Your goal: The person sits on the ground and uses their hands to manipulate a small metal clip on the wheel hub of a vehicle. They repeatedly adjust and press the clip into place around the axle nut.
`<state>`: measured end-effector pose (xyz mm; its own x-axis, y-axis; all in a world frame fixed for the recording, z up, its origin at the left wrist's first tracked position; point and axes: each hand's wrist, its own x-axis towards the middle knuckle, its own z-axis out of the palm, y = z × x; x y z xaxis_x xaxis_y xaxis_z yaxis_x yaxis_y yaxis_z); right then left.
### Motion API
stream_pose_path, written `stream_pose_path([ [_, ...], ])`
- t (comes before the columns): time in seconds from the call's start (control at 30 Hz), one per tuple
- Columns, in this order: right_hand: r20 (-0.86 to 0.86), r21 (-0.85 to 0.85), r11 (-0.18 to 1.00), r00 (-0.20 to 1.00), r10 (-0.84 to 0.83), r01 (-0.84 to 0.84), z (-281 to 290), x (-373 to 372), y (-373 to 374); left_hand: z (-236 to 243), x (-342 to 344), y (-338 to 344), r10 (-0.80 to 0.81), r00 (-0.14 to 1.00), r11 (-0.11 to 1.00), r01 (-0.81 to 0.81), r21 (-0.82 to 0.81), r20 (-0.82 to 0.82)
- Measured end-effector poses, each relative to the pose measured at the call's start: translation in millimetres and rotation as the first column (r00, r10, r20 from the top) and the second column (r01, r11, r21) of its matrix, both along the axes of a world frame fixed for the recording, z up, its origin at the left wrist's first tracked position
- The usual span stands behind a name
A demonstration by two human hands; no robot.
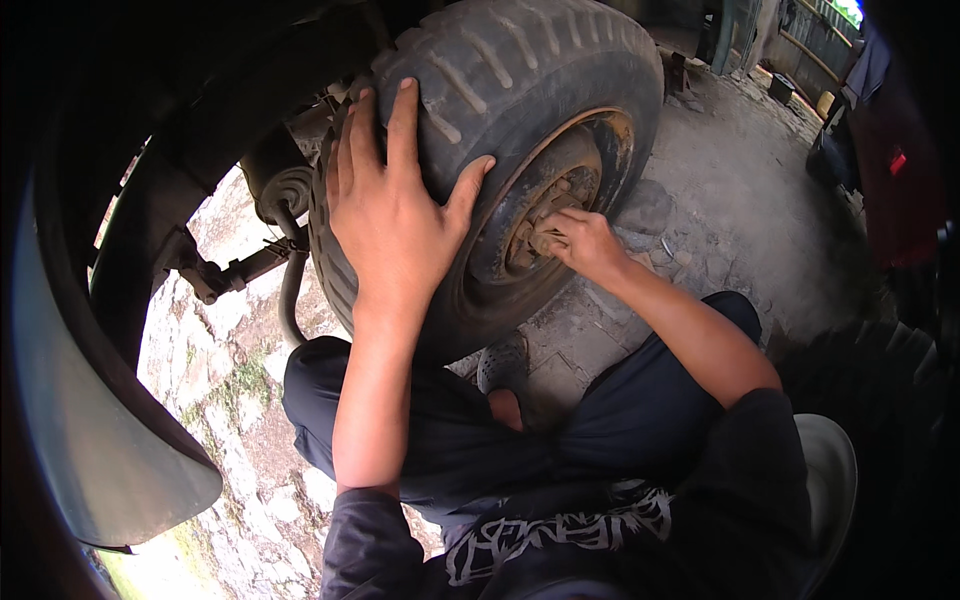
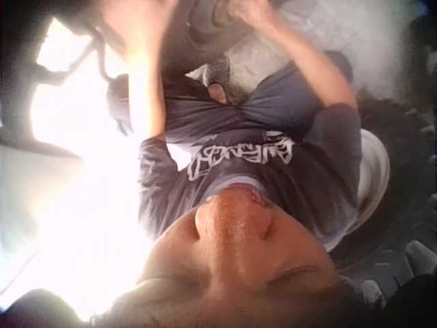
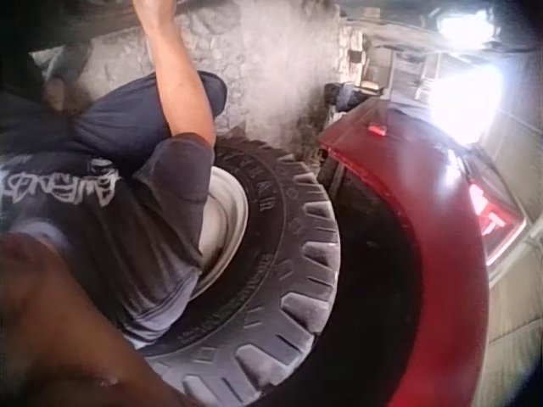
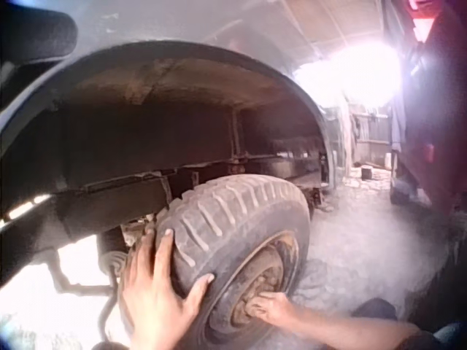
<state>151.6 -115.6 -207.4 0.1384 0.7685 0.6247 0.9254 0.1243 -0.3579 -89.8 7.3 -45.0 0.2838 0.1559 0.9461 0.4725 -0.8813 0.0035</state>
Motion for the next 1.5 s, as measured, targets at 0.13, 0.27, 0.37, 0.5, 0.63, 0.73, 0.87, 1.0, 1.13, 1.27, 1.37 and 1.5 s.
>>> stream_pose_path([
  [0.13,-0.03,0.057,0.993,0.995,-0.098,0.099,3.6,5.8,4.4,-8.8,-0.4,-0.6,-0.011,0.997,0.996,0.017,0.088,-0.071],
  [0.27,-0.038,-0.038,0.999,0.999,0.002,-0.003,-5.2,-1.4,2.8,-14.0,1.7,-5.2,0.014,0.987,0.993,0.005,0.118,-0.158],
  [0.37,-0.057,0.014,0.995,0.994,-0.099,0.099,2.3,4.9,7.0,-16.2,0.8,-4.3,-0.008,0.988,0.994,0.025,0.11,-0.154],
  [0.5,0.043,-0.032,0.999,0.999,-0.027,0.029,-4.7,1.4,2.0,-13.9,1.2,-6.0,-0.023,0.986,0.995,0.04,0.095,-0.167],
  [0.63,-0.064,0.047,0.989,0.988,-0.138,0.141,7.0,6.4,4.3,-12.5,-3.8,-3.9,-0.015,0.987,0.993,0.034,0.112,-0.162],
  [0.73,-0.033,0.004,0.999,0.999,-0.034,0.034,-4.2,1.7,-0.5,-15.4,-2.6,-6.7,-0.032,0.989,0.994,0.046,0.096,-0.147],
  [0.87,-0.021,0.017,0.994,0.994,-0.11,0.111,-7.0,4.3,2.9,-16.7,-2.2,-5.3,-0.036,0.989,0.994,0.05,0.1,-0.143],
  [1.0,0.022,-0.059,0.998,1.0,0.02,-0.019,-25.7,-2.7,3.3,-13.5,-0.4,-5.3,-0.043,0.989,0.992,0.059,0.11,-0.141],
  [1.13,0.01,-0.093,0.994,0.999,-0.052,0.053,-22.0,-9.2,3.5,-14.6,-5.5,-2.4,-0.052,0.989,0.991,0.068,0.116,-0.136],
  [1.27,0.024,0.023,0.999,0.999,-0.045,0.044,-18.0,-7.4,0.7,-15.3,-4.6,-5.7,-0.062,0.991,0.993,0.074,0.095,-0.122],
  [1.37,0.02,0.042,0.997,0.998,-0.067,0.066,-13.6,0.1,0.4,-14.2,-1.8,-3.0,-0.058,0.991,0.99,0.073,0.124,-0.124],
  [1.5,0.02,0.029,0.996,0.996,-0.089,0.088,-16.2,0.3,0.4,-16.1,-2.7,-4.2,-0.063,0.992,0.991,0.076,0.112,-0.108],
])
